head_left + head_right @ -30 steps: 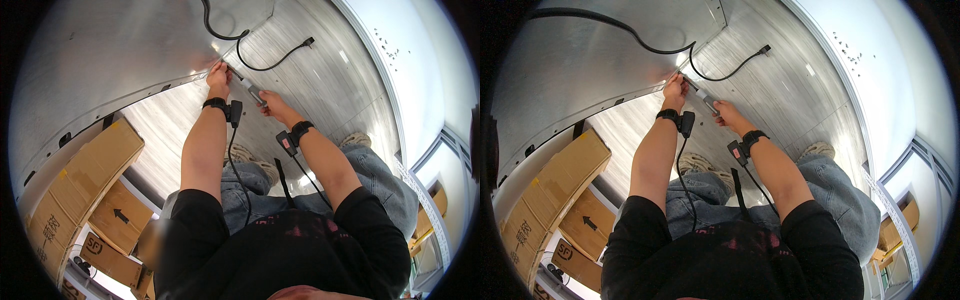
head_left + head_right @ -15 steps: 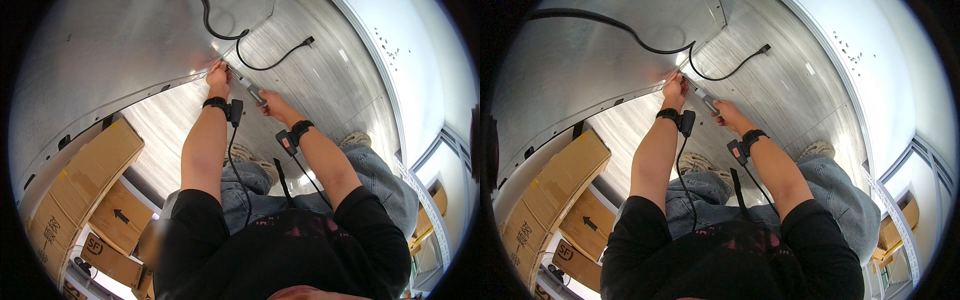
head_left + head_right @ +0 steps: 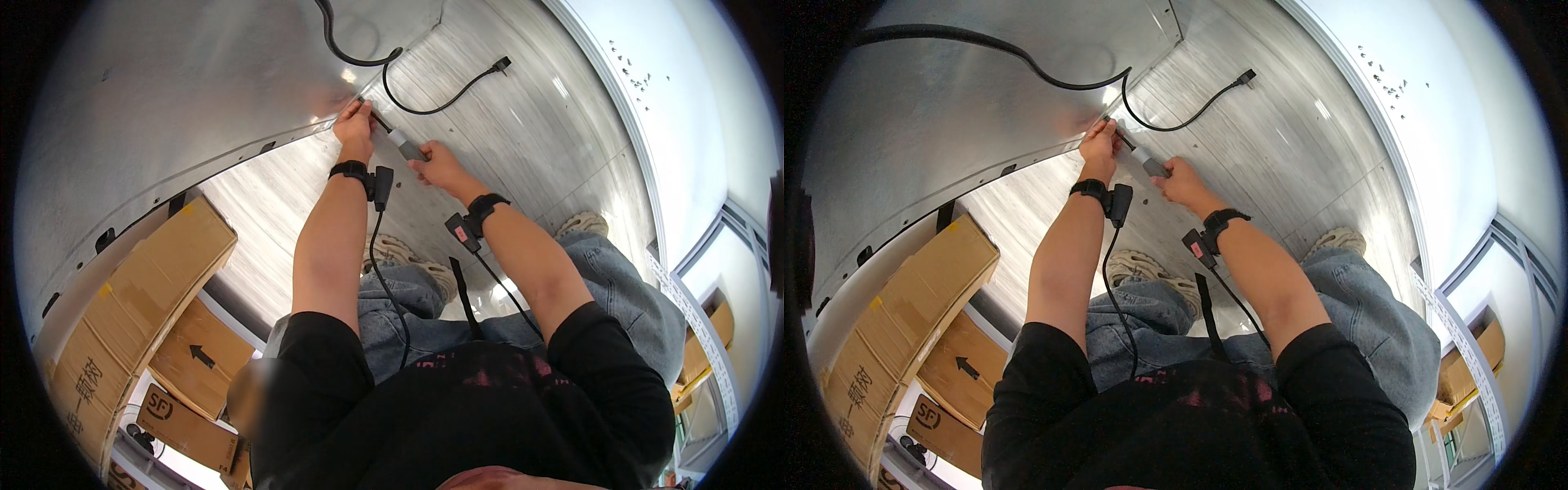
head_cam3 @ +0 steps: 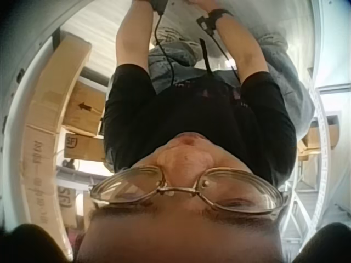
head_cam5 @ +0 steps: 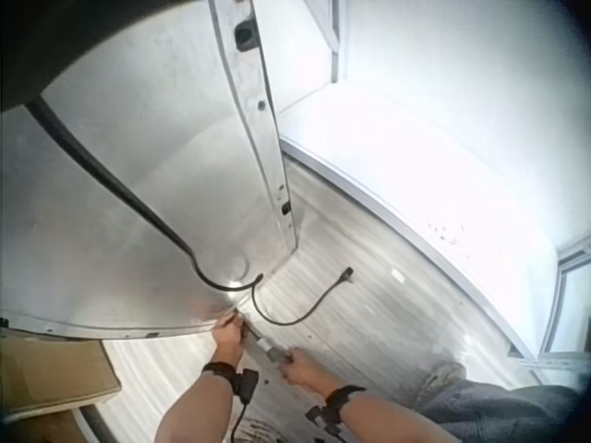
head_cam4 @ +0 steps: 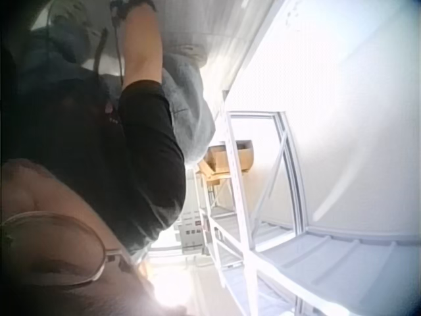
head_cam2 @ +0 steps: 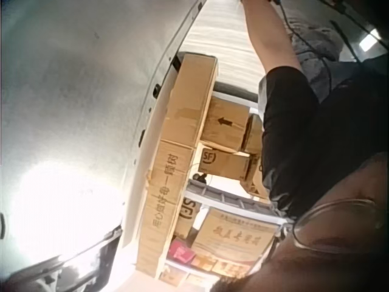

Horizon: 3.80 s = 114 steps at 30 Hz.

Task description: The person uses a screwdriver to fasten screws into the back panel of a white electronic device. The person repeatedly picks up screws and tightens them into place along the device's edge.

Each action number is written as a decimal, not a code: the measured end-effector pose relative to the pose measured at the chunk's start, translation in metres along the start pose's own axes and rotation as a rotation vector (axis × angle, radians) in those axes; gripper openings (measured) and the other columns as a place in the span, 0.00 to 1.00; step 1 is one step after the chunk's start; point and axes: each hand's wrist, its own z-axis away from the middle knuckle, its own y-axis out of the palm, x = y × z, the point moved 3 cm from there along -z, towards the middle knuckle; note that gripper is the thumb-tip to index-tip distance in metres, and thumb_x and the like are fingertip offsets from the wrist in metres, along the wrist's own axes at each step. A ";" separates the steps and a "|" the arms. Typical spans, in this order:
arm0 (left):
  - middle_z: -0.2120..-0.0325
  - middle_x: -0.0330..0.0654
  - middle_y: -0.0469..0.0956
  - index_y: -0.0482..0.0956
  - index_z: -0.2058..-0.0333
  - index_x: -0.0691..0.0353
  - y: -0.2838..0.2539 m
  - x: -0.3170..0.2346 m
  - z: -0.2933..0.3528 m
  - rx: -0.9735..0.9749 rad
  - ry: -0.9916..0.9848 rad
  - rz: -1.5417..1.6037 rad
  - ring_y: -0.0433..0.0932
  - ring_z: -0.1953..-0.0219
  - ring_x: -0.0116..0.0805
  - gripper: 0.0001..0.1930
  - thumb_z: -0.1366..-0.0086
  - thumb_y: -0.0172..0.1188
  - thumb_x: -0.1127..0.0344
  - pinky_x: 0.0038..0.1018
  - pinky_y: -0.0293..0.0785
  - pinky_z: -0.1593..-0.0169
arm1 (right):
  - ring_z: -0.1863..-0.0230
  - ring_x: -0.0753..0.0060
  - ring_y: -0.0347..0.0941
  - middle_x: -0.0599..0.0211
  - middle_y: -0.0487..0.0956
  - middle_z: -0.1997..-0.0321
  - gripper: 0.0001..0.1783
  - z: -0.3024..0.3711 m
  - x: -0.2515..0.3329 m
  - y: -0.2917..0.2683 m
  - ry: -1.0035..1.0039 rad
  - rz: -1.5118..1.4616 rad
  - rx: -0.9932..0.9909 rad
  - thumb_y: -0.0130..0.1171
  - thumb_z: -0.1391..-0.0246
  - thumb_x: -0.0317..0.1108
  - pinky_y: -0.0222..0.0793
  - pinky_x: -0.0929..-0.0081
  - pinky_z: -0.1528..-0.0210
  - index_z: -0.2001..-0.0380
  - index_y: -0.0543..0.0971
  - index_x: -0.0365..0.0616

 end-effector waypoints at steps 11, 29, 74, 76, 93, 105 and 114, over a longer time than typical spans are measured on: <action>0.75 0.40 0.77 0.76 0.64 0.66 0.000 -0.005 -0.005 -0.081 -0.027 -0.077 0.73 0.79 0.28 0.11 0.47 0.65 0.75 0.22 0.70 0.75 | 0.59 0.52 0.73 0.51 0.73 0.54 0.31 -0.003 0.015 -0.006 0.199 -0.231 0.088 0.63 0.56 0.30 0.68 0.65 0.54 0.47 0.66 0.39; 0.73 0.41 0.78 0.76 0.62 0.68 0.000 -0.009 -0.005 -0.039 -0.017 -0.179 0.74 0.78 0.29 0.14 0.48 0.66 0.74 0.24 0.72 0.75 | 0.67 0.65 0.76 0.51 0.70 0.52 0.31 -0.004 0.014 0.000 0.120 -0.229 0.290 0.67 0.59 0.33 0.75 0.67 0.75 0.50 0.69 0.33; 0.76 0.39 0.76 0.75 0.68 0.64 0.005 -0.020 0.006 -0.060 -0.087 -0.232 0.73 0.80 0.27 0.09 0.47 0.65 0.76 0.23 0.73 0.78 | 0.57 0.64 0.72 0.56 0.71 0.58 0.36 0.001 0.018 -0.008 0.271 -0.302 0.326 0.65 0.56 0.34 0.77 0.67 0.63 0.45 0.63 0.31; 0.76 0.40 0.76 0.75 0.67 0.64 0.004 -0.018 0.002 -0.070 -0.079 -0.230 0.73 0.80 0.27 0.09 0.47 0.65 0.76 0.23 0.74 0.77 | 0.58 0.65 0.73 0.56 0.71 0.59 0.36 -0.004 0.013 -0.008 0.127 -0.067 0.251 0.65 0.56 0.32 0.77 0.69 0.66 0.44 0.62 0.31; 0.72 0.39 0.77 0.76 0.60 0.65 0.000 -0.017 0.002 0.058 -0.086 -0.200 0.74 0.77 0.27 0.13 0.46 0.64 0.73 0.22 0.75 0.75 | 0.68 0.64 0.75 0.55 0.75 0.61 0.32 -0.011 0.013 -0.001 -0.033 0.307 0.226 0.68 0.62 0.28 0.74 0.71 0.75 0.53 0.67 0.33; 0.71 0.40 0.79 0.74 0.56 0.64 -0.001 -0.018 0.006 0.064 -0.087 -0.266 0.79 0.75 0.29 0.12 0.40 0.58 0.73 0.23 0.73 0.73 | 0.63 0.55 0.76 0.46 0.75 0.55 0.23 -0.019 -0.001 0.010 0.021 0.165 0.199 0.60 0.58 0.28 0.72 0.62 0.64 0.56 0.73 0.30; 0.70 0.44 0.78 0.69 0.54 0.68 0.000 -0.019 0.008 0.109 -0.129 -0.162 0.80 0.71 0.34 0.12 0.37 0.51 0.75 0.29 0.79 0.67 | 0.65 0.54 0.76 0.43 0.76 0.60 0.23 -0.009 0.010 0.020 -0.115 0.476 0.003 0.59 0.54 0.32 0.73 0.63 0.68 0.56 0.70 0.30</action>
